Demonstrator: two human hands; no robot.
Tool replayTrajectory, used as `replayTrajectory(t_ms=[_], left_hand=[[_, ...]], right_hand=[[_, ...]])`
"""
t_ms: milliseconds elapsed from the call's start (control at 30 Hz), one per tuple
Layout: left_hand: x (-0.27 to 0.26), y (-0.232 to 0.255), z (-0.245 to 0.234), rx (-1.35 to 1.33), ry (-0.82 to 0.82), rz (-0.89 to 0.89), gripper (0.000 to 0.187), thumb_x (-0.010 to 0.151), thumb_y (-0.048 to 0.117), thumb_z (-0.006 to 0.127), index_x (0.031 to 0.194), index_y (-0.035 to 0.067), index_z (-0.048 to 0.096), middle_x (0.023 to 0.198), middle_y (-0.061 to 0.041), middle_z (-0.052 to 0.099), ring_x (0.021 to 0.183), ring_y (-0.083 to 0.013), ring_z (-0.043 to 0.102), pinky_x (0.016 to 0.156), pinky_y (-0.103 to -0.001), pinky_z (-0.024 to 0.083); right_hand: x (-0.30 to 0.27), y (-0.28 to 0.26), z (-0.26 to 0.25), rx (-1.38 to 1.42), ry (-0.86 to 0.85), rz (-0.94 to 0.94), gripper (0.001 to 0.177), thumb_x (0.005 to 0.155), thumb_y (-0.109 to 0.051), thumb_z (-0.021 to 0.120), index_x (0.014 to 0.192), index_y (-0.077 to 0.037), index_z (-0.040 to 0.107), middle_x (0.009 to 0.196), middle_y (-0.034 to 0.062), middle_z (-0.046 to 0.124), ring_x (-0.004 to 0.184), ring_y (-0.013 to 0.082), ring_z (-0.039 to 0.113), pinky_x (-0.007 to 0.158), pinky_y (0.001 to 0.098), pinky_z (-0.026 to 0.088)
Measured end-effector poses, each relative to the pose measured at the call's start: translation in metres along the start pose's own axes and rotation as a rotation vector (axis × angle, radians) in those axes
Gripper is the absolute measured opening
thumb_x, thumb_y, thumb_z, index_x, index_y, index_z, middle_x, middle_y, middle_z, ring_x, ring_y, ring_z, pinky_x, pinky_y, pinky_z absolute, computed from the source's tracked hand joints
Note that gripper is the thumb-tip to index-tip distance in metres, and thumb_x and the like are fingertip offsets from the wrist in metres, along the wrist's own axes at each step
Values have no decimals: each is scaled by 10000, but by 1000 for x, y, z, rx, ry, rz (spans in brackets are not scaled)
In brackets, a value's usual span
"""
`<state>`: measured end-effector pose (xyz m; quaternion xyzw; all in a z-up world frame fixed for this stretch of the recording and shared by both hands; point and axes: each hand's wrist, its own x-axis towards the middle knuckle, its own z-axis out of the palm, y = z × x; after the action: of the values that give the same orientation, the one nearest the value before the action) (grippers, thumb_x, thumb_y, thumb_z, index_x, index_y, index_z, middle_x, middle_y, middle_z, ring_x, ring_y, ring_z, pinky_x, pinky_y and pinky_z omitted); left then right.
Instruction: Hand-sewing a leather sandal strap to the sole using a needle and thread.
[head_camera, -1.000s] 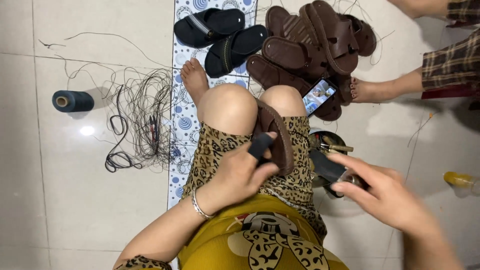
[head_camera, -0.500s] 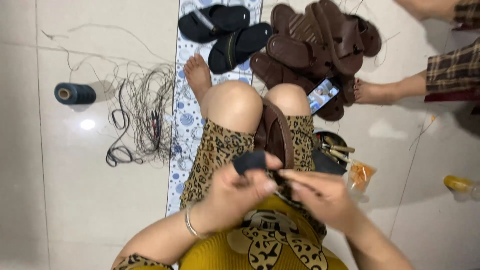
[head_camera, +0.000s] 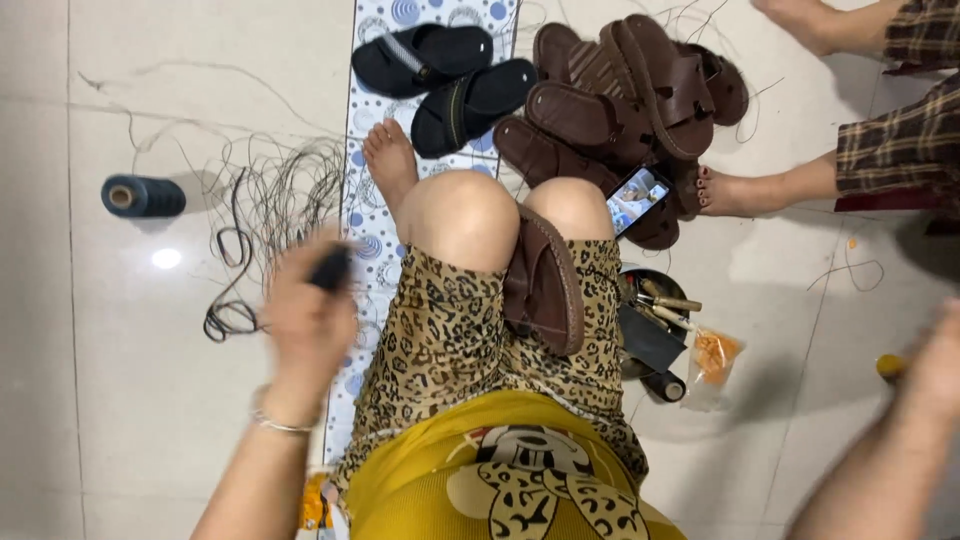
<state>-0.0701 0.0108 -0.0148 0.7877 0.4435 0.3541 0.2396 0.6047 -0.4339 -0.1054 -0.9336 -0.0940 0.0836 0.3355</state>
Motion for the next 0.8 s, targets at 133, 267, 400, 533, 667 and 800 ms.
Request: replayTrajectory(t_ms=[133,267,400,533,667,800], left_hand=[[-4,90,34,-288,-849,-369,358,968,345,590,731,93,683,602,-24,695,495,-146,656,470,-255,534],[-12,116,50,-727,-1213,0,252,916,312,721,821,91,646,663,9,564,521,-106,504,500,-223,425],[0,106,54,-208,-486,218,574,974,504,499,1167,13,724,776,-34,514,467,-100,406,395,-201,394],[-18,96,67,-182,-343,270,427,902,248,776,606,10,582,753,-91,499,483,-186,451,445,-303,457],[-16,99,71,-17,-314,316,392,908,230,764,621,71,549,736,-58,502,472,-162,425,404,-275,367],[-7,79,76,-351,-400,111,257,923,151,708,710,7,692,776,-83,691,479,-123,537,399,-215,427]], right_hand=[[-235,-261,101,66,-179,-565,400,962,155,682,1331,42,578,1256,173,644,983,203,605,829,286,529],[-309,-324,123,-127,-911,-545,488,875,-197,674,1358,-136,630,1228,78,732,817,164,724,694,297,620],[-320,-335,113,128,-1030,-573,166,881,-98,696,956,-36,829,795,14,662,643,95,560,561,210,450],[-321,-320,135,838,-1288,-316,372,1062,-278,539,967,23,736,1277,263,650,790,203,714,501,202,490],[-315,-305,158,985,-1169,126,333,1091,-236,447,792,-99,498,706,40,534,526,99,427,444,225,380],[-308,-328,147,877,-1104,-25,376,1093,-232,454,761,-66,514,728,97,563,556,115,460,461,216,400]])
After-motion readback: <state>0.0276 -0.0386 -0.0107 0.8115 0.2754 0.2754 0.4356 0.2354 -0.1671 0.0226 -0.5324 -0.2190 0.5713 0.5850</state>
